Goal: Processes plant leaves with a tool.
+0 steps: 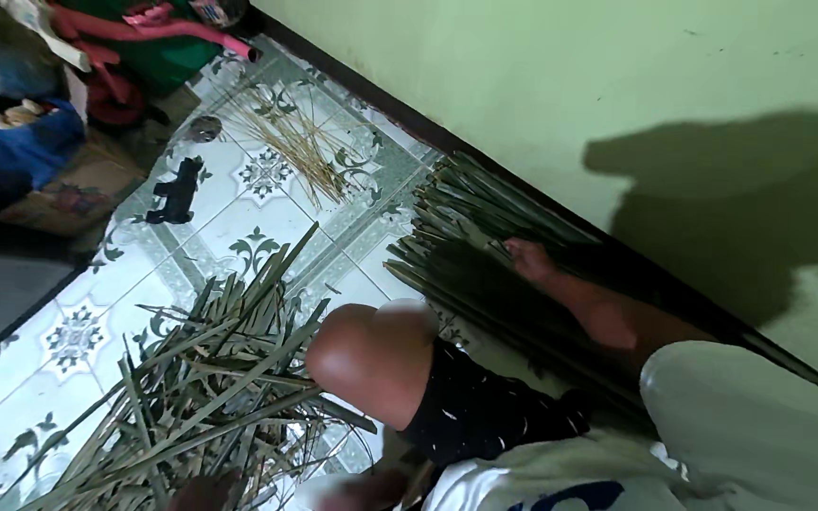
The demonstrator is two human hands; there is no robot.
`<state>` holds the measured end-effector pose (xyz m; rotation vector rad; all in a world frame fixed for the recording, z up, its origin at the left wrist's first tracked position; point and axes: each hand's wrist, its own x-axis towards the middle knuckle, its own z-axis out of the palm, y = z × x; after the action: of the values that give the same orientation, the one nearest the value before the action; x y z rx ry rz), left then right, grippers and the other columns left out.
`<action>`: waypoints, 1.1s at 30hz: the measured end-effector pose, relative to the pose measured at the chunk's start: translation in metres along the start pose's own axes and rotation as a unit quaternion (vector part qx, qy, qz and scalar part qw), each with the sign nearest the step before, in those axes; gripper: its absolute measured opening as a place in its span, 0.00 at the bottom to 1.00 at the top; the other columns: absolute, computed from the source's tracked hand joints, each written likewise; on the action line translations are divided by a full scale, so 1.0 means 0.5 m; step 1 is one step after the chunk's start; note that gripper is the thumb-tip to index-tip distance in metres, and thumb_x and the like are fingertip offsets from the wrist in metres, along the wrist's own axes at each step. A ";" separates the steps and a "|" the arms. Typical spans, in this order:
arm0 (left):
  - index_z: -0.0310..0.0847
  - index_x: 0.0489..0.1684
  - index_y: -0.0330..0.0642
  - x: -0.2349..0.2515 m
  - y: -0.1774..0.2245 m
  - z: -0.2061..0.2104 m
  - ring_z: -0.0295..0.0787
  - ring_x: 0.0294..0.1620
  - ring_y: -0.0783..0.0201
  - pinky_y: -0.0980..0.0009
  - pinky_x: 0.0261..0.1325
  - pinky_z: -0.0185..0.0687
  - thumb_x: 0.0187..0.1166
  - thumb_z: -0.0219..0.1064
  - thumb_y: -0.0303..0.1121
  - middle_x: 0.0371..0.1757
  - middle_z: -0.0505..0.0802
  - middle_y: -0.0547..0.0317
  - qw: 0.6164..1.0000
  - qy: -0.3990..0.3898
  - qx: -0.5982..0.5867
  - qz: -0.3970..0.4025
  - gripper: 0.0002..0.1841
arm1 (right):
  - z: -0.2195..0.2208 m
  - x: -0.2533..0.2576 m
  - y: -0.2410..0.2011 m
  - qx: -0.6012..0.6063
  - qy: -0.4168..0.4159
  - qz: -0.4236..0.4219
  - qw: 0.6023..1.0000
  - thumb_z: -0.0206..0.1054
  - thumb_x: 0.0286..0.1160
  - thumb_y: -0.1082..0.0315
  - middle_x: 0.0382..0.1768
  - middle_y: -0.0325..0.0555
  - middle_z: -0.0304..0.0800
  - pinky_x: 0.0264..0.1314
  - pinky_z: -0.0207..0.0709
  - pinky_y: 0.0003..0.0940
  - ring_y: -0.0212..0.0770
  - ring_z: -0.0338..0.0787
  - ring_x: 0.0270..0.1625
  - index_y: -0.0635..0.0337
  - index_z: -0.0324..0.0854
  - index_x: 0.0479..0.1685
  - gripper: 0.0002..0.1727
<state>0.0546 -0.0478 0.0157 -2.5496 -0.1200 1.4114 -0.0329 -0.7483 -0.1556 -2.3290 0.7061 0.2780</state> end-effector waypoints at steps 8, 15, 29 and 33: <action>0.90 0.51 0.32 0.046 -0.016 -0.008 0.86 0.64 0.30 0.29 0.68 0.74 0.88 0.55 0.57 0.55 0.92 0.30 0.999 0.030 -0.019 0.038 0.32 | -0.070 0.034 -0.079 0.023 0.076 -0.044 0.996 0.50 0.92 0.68 0.66 0.66 0.85 0.79 0.72 0.54 0.61 0.83 0.71 0.68 0.84 0.65 0.19; 0.81 0.66 0.24 -0.046 0.033 -0.041 0.78 0.73 0.27 0.30 0.75 0.66 0.92 0.53 0.37 0.67 0.85 0.23 0.998 0.011 0.029 0.048 0.22 | -0.125 0.047 -0.156 0.080 0.042 -0.014 0.996 0.45 0.96 0.61 0.53 0.66 0.90 0.54 0.86 0.58 0.60 0.94 0.47 0.66 0.72 0.75 0.22; 0.87 0.61 0.34 -0.027 -0.038 -0.018 0.86 0.66 0.33 0.33 0.71 0.74 0.90 0.58 0.39 0.60 0.91 0.32 0.976 0.160 -0.141 0.052 0.18 | -0.224 0.062 -0.505 -0.026 -0.076 -0.243 0.967 0.57 0.87 0.71 0.61 0.66 0.86 0.67 0.75 0.65 0.64 0.87 0.63 0.63 0.78 0.73 0.19; 0.90 0.47 0.34 -0.113 -0.020 -0.083 0.92 0.48 0.38 0.32 0.58 0.80 0.88 0.57 0.54 0.45 0.94 0.37 0.921 0.261 -0.284 0.048 0.28 | -0.254 0.024 -0.723 -0.056 -0.103 -0.314 0.942 0.53 0.93 0.63 0.44 0.61 0.89 0.51 0.84 0.57 0.56 0.91 0.42 0.66 0.83 0.58 0.17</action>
<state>0.0600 -0.0545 0.0862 -3.3554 -0.3615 0.7332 0.1793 -0.6124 0.1329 -2.4466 -0.1722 0.2644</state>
